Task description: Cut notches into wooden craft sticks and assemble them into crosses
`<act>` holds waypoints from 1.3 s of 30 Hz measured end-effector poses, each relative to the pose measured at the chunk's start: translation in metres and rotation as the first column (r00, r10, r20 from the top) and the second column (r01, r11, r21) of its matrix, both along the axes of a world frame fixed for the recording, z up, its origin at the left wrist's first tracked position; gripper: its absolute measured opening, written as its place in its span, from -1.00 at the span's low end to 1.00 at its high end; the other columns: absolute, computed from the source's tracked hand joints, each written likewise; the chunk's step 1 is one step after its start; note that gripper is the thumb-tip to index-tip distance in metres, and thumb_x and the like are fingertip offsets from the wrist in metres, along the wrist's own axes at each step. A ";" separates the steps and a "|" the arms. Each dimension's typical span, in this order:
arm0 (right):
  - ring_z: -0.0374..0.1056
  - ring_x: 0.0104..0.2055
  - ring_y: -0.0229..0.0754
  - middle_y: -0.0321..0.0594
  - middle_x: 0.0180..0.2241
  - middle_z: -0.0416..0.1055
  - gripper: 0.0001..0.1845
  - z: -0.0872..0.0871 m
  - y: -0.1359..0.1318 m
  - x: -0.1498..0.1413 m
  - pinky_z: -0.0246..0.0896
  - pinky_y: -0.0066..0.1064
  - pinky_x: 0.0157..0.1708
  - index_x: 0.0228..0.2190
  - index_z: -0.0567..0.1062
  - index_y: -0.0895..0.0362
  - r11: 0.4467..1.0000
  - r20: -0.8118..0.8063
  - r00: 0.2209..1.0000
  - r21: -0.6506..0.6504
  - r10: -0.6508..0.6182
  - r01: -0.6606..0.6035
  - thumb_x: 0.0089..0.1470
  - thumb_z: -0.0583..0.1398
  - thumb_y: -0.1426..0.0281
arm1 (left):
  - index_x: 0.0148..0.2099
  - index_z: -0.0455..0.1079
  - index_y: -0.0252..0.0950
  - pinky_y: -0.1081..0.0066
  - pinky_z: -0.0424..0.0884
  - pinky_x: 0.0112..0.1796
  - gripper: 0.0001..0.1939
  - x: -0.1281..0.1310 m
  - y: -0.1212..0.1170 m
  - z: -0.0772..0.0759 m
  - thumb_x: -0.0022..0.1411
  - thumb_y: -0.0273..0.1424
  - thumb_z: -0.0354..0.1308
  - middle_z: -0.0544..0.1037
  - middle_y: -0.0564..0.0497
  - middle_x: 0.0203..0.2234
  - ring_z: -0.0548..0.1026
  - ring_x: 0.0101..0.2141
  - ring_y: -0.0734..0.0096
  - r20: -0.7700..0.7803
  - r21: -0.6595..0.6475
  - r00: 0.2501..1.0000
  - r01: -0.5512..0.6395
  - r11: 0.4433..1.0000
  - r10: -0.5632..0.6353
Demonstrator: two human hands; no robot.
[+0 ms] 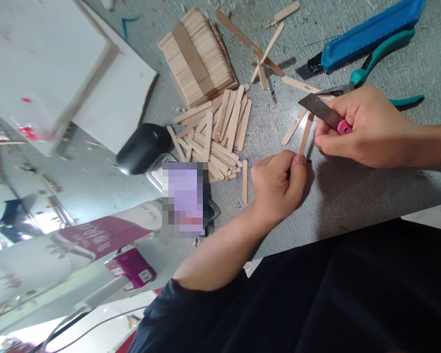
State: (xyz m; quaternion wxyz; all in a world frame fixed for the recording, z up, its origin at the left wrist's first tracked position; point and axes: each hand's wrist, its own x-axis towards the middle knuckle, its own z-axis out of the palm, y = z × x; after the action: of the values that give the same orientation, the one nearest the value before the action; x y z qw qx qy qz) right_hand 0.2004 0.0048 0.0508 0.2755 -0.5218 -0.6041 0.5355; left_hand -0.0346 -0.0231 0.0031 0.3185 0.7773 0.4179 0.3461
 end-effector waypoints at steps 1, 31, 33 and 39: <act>0.10 -0.44 -0.25 -0.43 -0.53 0.25 -0.60 -0.001 0.000 0.000 -0.07 -0.22 -0.40 -0.55 0.39 0.02 1.000 -0.003 1.000 -0.002 0.000 0.000 0.15 0.33 0.66 | -0.41 0.21 -0.16 0.31 0.07 -0.48 -0.42 0.000 0.000 0.000 0.78 -0.21 0.13 0.24 0.17 -0.65 0.16 -0.63 0.52 -0.003 0.000 1.000 -0.007 1.000 0.007; 0.62 -0.11 0.06 -0.13 -0.21 0.65 -0.50 -0.020 -0.010 0.017 0.37 -0.17 -0.11 0.01 0.62 -0.01 0.843 0.529 0.831 0.360 0.169 -0.401 0.69 -0.01 0.01 | -0.11 0.61 -0.15 0.43 0.31 -0.57 -0.55 0.007 -0.006 -0.006 0.76 0.06 0.25 0.42 0.18 -0.64 0.34 -0.66 0.51 0.539 -0.440 0.839 0.208 0.874 0.072; 0.66 -0.03 0.10 -0.13 -0.17 0.67 -0.47 -0.022 -0.009 0.018 0.44 -0.16 -0.03 0.06 0.63 -0.02 0.848 0.525 0.832 0.347 0.179 -0.401 0.70 -0.01 -0.03 | -0.11 0.59 -0.16 0.44 0.33 -0.56 -0.55 0.008 -0.004 -0.004 0.74 0.08 0.28 0.40 0.19 -0.64 0.33 -0.66 0.52 0.568 -0.465 0.819 0.247 0.850 0.073; 0.66 -0.09 0.02 -0.15 -0.14 0.69 -0.48 -0.026 -0.007 0.020 0.47 -0.16 -0.07 0.08 0.60 0.00 0.785 0.549 0.817 0.422 0.177 -0.453 0.72 -0.09 0.07 | -0.06 0.58 -0.18 0.47 0.39 -0.52 -0.60 0.011 -0.001 -0.002 0.74 0.02 0.31 0.45 0.20 -0.61 0.35 -0.64 0.55 0.638 -0.484 0.767 0.342 0.806 0.057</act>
State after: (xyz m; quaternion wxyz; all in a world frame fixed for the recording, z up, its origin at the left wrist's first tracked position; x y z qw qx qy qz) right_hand 0.2206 -0.0024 0.0243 0.1541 -0.4276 -0.8584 0.2380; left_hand -0.0239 -0.0241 0.0007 0.6839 0.5149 0.3087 0.4145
